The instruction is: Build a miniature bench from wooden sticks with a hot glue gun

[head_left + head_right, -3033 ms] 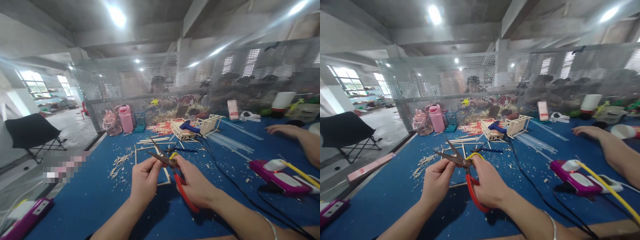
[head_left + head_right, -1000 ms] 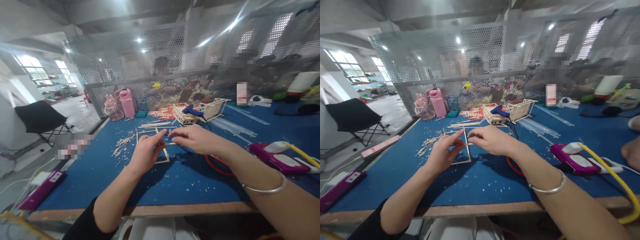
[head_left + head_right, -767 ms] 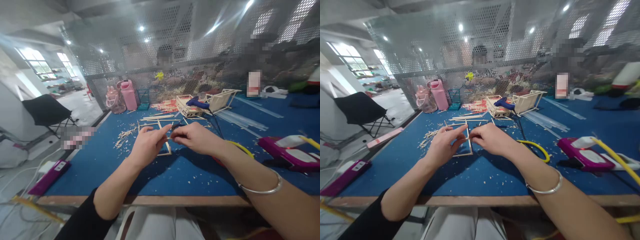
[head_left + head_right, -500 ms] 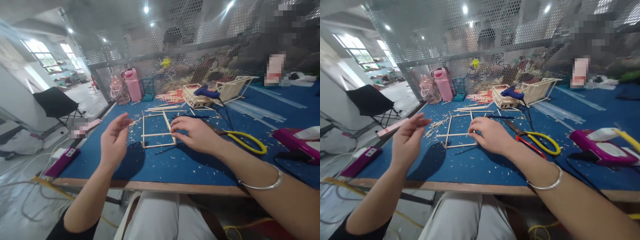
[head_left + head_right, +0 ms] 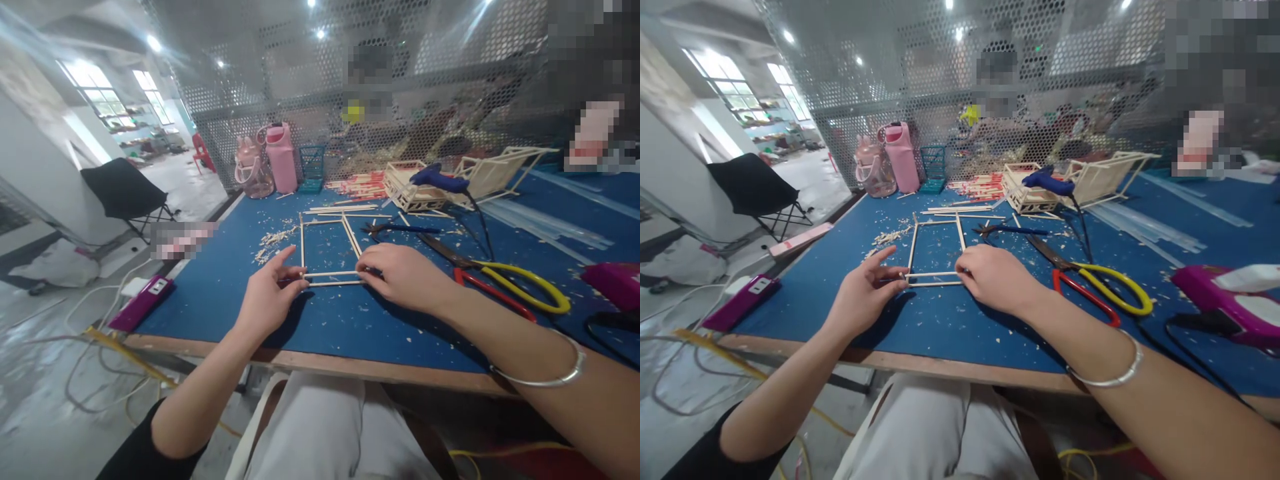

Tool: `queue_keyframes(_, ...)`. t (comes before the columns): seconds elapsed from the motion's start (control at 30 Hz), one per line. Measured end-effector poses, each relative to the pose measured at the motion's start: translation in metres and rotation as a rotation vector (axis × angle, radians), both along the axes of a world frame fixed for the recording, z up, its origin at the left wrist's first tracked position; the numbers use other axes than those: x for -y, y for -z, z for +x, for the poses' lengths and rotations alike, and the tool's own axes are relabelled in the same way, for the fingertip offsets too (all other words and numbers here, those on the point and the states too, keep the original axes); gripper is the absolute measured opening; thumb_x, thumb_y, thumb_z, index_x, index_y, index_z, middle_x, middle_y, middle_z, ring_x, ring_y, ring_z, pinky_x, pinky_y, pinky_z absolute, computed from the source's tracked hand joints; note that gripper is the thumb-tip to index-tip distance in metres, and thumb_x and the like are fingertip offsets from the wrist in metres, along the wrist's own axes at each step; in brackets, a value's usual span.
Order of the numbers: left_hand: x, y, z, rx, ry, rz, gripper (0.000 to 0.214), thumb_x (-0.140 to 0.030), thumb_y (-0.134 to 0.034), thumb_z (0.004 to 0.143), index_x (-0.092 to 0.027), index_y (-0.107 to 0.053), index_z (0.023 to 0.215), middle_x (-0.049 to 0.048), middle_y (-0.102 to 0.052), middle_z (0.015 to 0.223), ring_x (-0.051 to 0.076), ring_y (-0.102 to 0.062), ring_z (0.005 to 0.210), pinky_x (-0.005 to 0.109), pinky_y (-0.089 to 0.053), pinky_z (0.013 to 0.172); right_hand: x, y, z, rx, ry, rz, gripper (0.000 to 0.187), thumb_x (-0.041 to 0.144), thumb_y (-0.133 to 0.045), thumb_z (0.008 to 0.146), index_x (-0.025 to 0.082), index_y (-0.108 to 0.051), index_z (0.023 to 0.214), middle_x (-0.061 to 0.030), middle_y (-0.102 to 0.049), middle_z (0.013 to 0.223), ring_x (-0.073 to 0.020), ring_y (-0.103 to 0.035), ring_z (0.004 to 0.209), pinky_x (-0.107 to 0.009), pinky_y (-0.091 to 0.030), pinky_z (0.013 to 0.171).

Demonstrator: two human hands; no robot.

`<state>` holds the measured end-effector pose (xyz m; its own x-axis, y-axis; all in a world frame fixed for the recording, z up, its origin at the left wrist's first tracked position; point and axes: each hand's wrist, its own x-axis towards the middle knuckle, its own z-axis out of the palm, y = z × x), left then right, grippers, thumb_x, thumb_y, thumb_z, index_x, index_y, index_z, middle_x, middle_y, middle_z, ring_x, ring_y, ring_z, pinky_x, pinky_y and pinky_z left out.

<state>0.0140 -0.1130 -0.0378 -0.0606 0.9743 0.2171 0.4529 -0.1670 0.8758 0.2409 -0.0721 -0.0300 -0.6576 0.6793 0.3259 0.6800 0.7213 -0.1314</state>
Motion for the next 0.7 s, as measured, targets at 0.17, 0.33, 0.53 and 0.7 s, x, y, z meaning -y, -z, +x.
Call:
queue_keyframes(0.17, -0.002, 0.0, 0.003, -0.089, -0.027, 0.025, 0.058, -0.015, -0.066, 0.072, -0.016, -0.052, 0.128, 0.0037, -0.075, 0.087, 0.017, -0.07, 0.08, 0.035, -0.055, 0.082, 0.001, -0.001, -0.001, -0.017, 0.018, -0.022, 0.02, 0.019, -0.047, 0.087, 0.016, -0.066, 0.083, -0.0092, -0.068, 0.087, -0.0218, -0.059, 0.084, -0.032, -0.041, 0.074)
queue_keyframes(0.33, -0.003, -0.002, 0.006, -0.175, -0.047, 0.031, 0.054, -0.02, -0.066, 0.073, -0.015, -0.055, 0.126, 0.0025, -0.076, 0.082, 0.018, -0.07, 0.079, 0.034, -0.054, 0.084, 0.001, 0.003, -0.002, -0.064, 0.034, -0.031, 0.018, 0.019, -0.05, 0.086, 0.017, -0.067, 0.079, -0.0081, -0.065, 0.086, -0.0212, -0.057, 0.085, -0.031, -0.042, 0.075)
queue_keyframes(0.53, -0.003, -0.004, 0.007, -0.236, -0.067, 0.045, 0.046, -0.027, -0.066, 0.074, -0.017, -0.062, 0.118, 0.0017, -0.076, 0.08, 0.019, -0.069, 0.075, 0.033, -0.054, 0.078, -0.005, 0.0, 0.007, -0.142, -0.007, -0.082, 0.026, 0.02, -0.071, 0.072, 0.018, -0.066, 0.097, -0.0079, -0.058, 0.099, -0.0199, -0.056, 0.091, -0.031, -0.045, 0.081)
queue_keyframes(0.7, -0.003, -0.003, 0.006, -0.288, -0.081, 0.053, 0.044, -0.032, -0.066, 0.074, -0.019, -0.065, 0.115, 0.0021, -0.076, 0.08, 0.02, -0.069, 0.075, 0.033, -0.052, 0.075, -0.008, -0.008, 0.013, -0.163, 0.054, -0.194, 0.017, 0.01, -0.068, 0.07, 0.016, -0.067, 0.086, -0.003, -0.062, 0.082, -0.0134, -0.056, 0.072, -0.025, -0.042, 0.068)
